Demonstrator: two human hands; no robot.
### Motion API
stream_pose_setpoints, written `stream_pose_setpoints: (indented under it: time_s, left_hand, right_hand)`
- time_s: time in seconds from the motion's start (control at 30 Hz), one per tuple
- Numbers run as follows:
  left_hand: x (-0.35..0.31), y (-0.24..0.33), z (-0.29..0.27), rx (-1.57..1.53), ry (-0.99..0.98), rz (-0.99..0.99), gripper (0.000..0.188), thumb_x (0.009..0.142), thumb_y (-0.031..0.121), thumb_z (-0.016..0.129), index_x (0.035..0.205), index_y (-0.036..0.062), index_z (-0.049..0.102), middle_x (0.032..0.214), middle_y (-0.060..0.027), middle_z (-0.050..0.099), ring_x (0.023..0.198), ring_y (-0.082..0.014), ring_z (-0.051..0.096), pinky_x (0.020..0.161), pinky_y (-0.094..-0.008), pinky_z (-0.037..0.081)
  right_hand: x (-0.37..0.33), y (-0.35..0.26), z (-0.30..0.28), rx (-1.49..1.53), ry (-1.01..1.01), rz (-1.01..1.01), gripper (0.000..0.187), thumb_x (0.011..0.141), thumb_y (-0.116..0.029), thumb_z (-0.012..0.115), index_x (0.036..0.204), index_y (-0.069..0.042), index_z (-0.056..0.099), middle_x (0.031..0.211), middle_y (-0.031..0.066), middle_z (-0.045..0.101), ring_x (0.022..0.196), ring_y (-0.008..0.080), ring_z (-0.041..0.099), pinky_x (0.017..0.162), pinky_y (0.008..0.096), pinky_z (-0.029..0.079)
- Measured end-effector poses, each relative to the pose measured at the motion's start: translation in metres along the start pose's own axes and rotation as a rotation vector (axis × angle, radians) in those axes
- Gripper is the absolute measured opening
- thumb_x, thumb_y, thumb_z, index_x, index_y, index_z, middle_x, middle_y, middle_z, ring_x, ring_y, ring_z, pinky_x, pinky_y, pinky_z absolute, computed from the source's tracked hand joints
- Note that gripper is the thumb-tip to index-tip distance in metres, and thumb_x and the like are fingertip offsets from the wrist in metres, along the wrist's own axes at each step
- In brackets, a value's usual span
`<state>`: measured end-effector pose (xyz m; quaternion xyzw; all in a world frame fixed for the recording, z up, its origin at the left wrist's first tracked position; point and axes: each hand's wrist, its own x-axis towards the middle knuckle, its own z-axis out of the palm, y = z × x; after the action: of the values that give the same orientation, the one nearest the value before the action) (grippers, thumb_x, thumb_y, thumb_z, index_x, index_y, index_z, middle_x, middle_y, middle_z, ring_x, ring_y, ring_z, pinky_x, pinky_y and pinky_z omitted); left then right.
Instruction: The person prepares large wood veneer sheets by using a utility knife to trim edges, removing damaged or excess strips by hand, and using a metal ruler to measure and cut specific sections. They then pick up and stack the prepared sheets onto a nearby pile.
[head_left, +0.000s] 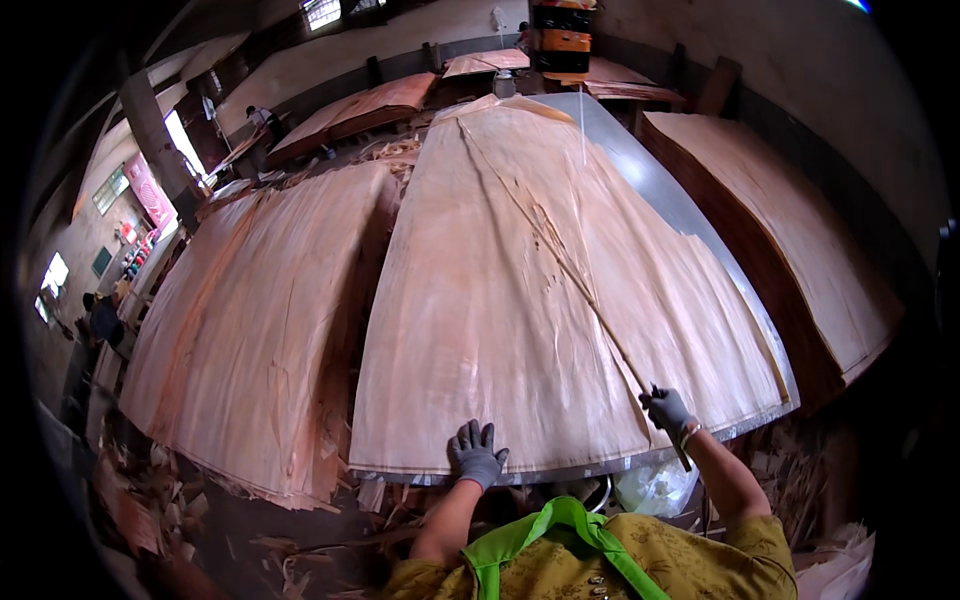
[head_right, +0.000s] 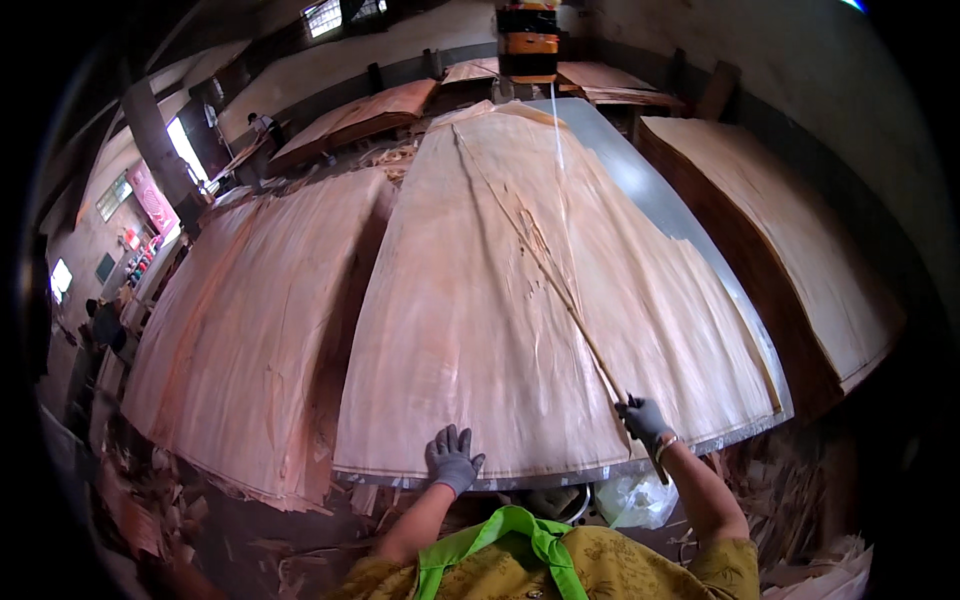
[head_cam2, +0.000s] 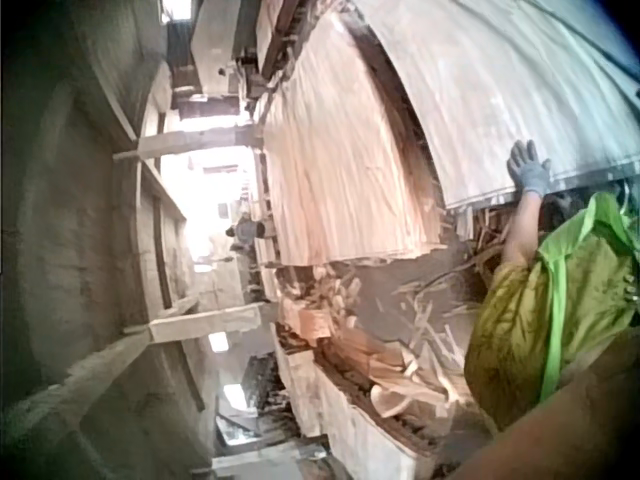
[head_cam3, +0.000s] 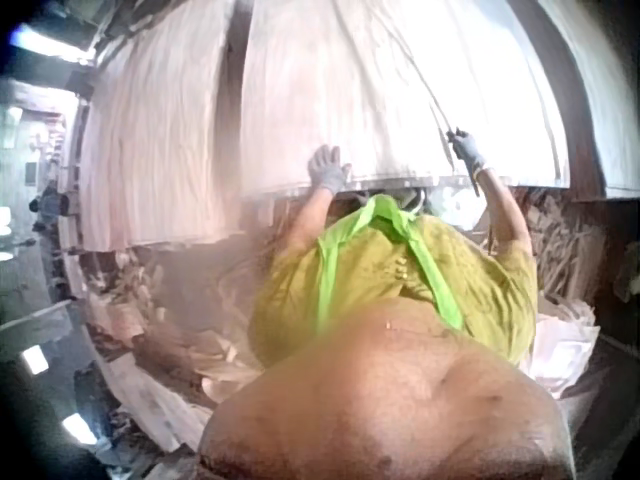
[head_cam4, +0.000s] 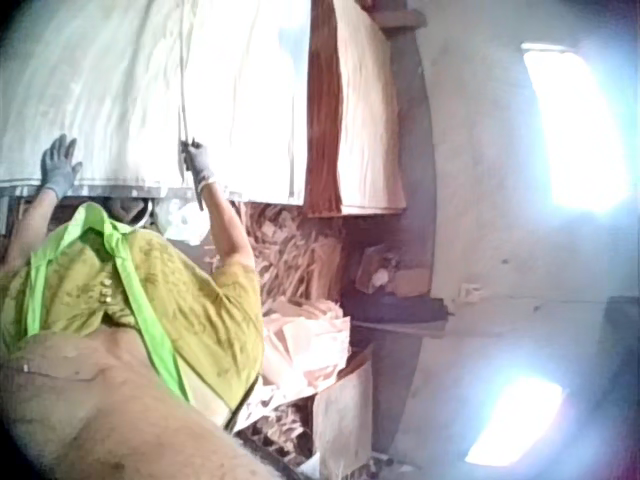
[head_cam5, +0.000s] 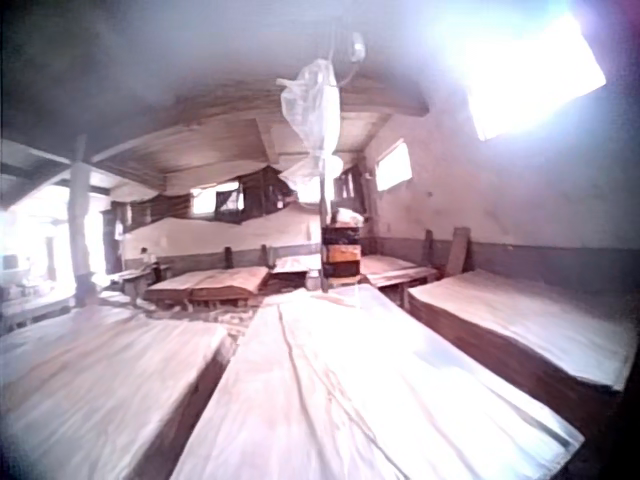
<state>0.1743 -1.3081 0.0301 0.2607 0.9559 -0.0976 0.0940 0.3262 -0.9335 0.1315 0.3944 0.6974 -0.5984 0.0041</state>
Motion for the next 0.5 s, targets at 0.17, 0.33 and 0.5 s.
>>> stream_pose_setpoints:
  time_s: [0.17, 0.33, 0.5]
  left_hand:
    - [0.000, -0.001, -0.002, -0.047, 0.054, 0.006, 0.070, 0.089, 0.059, 0.032, 0.147, 0.0213, 0.021, 0.154, -0.0147, 0.010, 0.141, -0.0343, 0.007, 0.108, -0.0562, 0.004]
    - [-0.001, -0.002, 0.004, -0.085, 0.109, 0.025, 0.070, 0.089, 0.058, 0.034, 0.147, 0.0211, 0.023, 0.153, -0.0163, 0.012, 0.141, -0.0356, 0.009, 0.108, -0.0585, 0.004]
    - [0.002, 0.004, -0.004, -0.056, 0.095, 0.039, 0.069, 0.089, 0.057, 0.034, 0.147, 0.0199, 0.023, 0.153, -0.0171, 0.013, 0.140, -0.0364, 0.010, 0.108, -0.0584, 0.006]
  right_hand:
    - [0.055, -0.054, 0.026, -0.082, 0.030, -0.065, 0.028, 0.082, -0.029, 0.068, 0.070, -0.005, 0.060, 0.054, 0.0018, 0.052, 0.040, 0.0118, 0.046, 0.037, 0.0286, 0.035]
    - [0.105, -0.065, 0.066, -0.223, 0.087, -0.124, 0.028, 0.080, -0.030, 0.070, 0.071, -0.005, 0.061, 0.054, 0.0027, 0.053, 0.041, 0.0129, 0.048, 0.039, 0.0299, 0.038]
    - [0.136, -0.071, 0.094, -0.205, 0.165, -0.165, 0.027, 0.079, -0.028, 0.070, 0.069, -0.004, 0.062, 0.055, 0.0045, 0.056, 0.043, 0.0143, 0.050, 0.043, 0.0329, 0.039]
